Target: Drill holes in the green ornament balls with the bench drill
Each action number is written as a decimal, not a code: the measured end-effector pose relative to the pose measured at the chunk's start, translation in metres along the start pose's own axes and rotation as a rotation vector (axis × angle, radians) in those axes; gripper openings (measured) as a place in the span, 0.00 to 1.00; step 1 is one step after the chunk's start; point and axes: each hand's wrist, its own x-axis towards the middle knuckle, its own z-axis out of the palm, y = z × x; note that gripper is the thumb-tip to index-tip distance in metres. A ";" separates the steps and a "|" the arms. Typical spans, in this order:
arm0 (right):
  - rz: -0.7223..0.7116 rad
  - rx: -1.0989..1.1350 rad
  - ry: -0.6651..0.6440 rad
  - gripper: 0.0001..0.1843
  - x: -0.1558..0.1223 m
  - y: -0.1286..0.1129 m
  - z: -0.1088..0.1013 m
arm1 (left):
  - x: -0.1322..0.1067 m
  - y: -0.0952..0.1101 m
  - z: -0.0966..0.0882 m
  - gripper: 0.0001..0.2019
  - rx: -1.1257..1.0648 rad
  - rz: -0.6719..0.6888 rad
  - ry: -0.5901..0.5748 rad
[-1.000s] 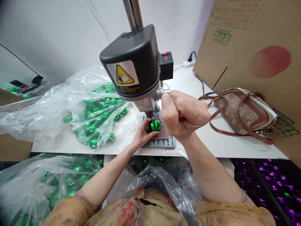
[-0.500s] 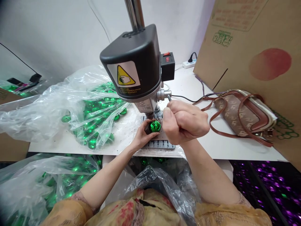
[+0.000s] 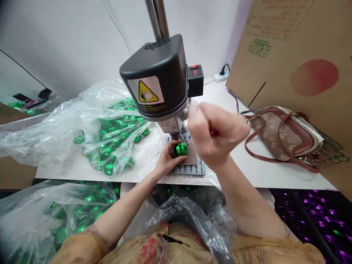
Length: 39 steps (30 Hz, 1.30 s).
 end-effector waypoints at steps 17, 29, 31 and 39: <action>0.106 0.080 0.072 0.25 0.029 -0.013 0.016 | -0.147 0.004 -0.019 0.27 0.751 0.426 -0.827; 0.018 0.159 0.113 0.24 0.032 -0.003 0.019 | 0.083 -0.020 -0.113 0.14 1.245 -0.428 0.105; 0.003 0.165 0.114 0.24 0.032 -0.001 0.018 | 0.094 -0.030 -0.113 0.14 1.259 -0.456 0.112; 0.019 0.138 0.139 0.25 0.031 -0.003 0.019 | 0.109 -0.047 -0.111 0.17 1.211 -0.541 0.235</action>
